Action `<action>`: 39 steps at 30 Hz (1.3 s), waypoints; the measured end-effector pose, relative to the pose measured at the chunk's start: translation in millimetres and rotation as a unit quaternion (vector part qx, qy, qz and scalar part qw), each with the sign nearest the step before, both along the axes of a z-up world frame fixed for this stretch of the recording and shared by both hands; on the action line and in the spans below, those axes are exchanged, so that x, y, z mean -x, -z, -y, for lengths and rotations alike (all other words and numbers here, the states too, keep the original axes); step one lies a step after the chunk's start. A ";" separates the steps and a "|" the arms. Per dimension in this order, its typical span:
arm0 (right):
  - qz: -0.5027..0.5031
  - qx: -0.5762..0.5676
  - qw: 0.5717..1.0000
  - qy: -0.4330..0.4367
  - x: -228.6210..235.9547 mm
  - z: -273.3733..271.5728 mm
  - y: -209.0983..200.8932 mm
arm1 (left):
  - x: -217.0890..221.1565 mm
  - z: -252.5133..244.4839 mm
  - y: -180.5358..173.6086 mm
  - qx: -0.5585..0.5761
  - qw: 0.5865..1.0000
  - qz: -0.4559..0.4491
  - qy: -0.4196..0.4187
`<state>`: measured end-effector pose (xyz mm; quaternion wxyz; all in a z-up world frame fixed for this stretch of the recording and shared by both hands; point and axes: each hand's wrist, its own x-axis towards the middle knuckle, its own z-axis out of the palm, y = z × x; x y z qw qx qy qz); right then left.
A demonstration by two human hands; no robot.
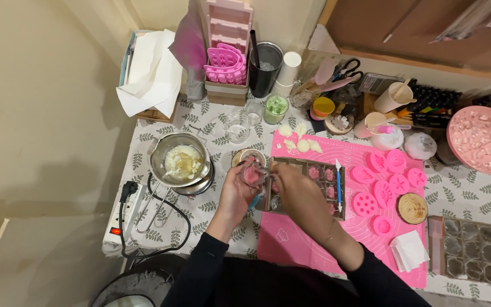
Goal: The person scoops small red wax pieces from a small bowl with a spoon and places them into a mold cavity on the work table, repeating the scooping and placing while a pot of melted wax sits on a hot plate beside them.
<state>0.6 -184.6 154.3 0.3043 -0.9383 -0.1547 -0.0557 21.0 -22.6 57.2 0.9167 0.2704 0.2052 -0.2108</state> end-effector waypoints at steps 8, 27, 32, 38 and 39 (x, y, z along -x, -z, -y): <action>0.054 0.160 0.986 -0.011 -5.4 -23.7 8.7 | -0.4 7.5 40.6 0.023 0.994 0.103 -0.040; -0.016 0.192 0.965 -0.175 -46.8 -16.2 0.9 | -22.3 -5.0 34.3 -0.151 0.975 0.164 0.004; 0.023 0.171 0.956 -0.235 -50.6 -11.8 1.9 | -31.6 -13.3 44.6 -0.136 0.974 0.136 0.118; 0.104 0.211 0.926 -0.294 -46.8 -1.9 15.6 | -34.1 -18.8 35.4 -0.176 0.955 0.026 0.238; 0.104 0.220 0.921 -0.304 -47.3 -0.5 15.4 | -35.3 -20.1 20.2 -0.193 0.941 -0.007 0.279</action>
